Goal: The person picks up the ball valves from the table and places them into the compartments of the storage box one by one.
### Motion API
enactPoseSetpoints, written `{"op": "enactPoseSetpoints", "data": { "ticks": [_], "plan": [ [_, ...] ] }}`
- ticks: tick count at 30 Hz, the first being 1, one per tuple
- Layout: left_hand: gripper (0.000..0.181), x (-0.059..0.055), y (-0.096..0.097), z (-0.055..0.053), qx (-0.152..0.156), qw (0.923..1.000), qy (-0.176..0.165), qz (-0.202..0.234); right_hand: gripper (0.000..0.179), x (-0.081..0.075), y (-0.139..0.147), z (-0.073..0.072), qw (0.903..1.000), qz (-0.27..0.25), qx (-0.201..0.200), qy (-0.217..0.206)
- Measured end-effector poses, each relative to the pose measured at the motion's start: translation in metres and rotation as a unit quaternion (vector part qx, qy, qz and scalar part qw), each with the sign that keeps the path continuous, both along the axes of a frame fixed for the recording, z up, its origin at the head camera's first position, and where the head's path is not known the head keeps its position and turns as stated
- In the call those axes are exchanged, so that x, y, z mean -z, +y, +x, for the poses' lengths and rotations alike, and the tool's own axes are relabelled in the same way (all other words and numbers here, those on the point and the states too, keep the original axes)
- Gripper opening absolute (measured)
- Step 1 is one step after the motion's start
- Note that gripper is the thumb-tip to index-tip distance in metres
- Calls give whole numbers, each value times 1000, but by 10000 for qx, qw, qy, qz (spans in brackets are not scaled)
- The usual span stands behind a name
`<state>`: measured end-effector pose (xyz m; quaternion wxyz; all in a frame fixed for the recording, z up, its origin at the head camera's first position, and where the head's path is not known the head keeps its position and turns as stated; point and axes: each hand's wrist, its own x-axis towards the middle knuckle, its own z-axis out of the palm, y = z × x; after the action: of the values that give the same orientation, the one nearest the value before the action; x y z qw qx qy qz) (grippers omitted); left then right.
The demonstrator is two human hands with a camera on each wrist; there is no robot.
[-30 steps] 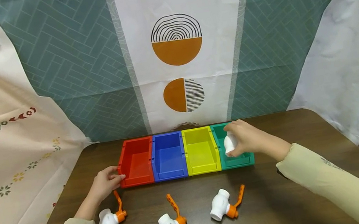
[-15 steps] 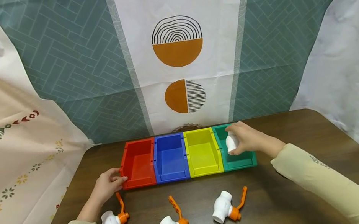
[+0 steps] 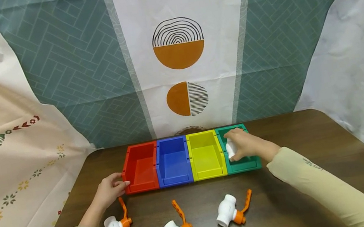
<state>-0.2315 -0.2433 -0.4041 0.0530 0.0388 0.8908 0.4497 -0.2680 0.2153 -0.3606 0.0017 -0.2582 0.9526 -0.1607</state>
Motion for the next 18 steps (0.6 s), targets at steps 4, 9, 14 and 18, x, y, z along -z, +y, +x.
{"op": "enactPoseSetpoints", "data": {
  "ticks": [4,9,14,18],
  "plan": [
    [47,2,-1,0,17,10000,0,36,72,4,-1,-1,9999,115,-26,-13],
    [48,2,-1,-1,1,10000,7,21,72,10,-1,-4,9998,139,-129,0],
    [49,1,-1,-1,-6,10000,0,-2,73,14,-1,-8,9997,192,-172,-35],
    [50,0,-1,-1,-8,10000,6,-25,73,17,-3,-9,9994,285,-190,-65]
  ]
}}
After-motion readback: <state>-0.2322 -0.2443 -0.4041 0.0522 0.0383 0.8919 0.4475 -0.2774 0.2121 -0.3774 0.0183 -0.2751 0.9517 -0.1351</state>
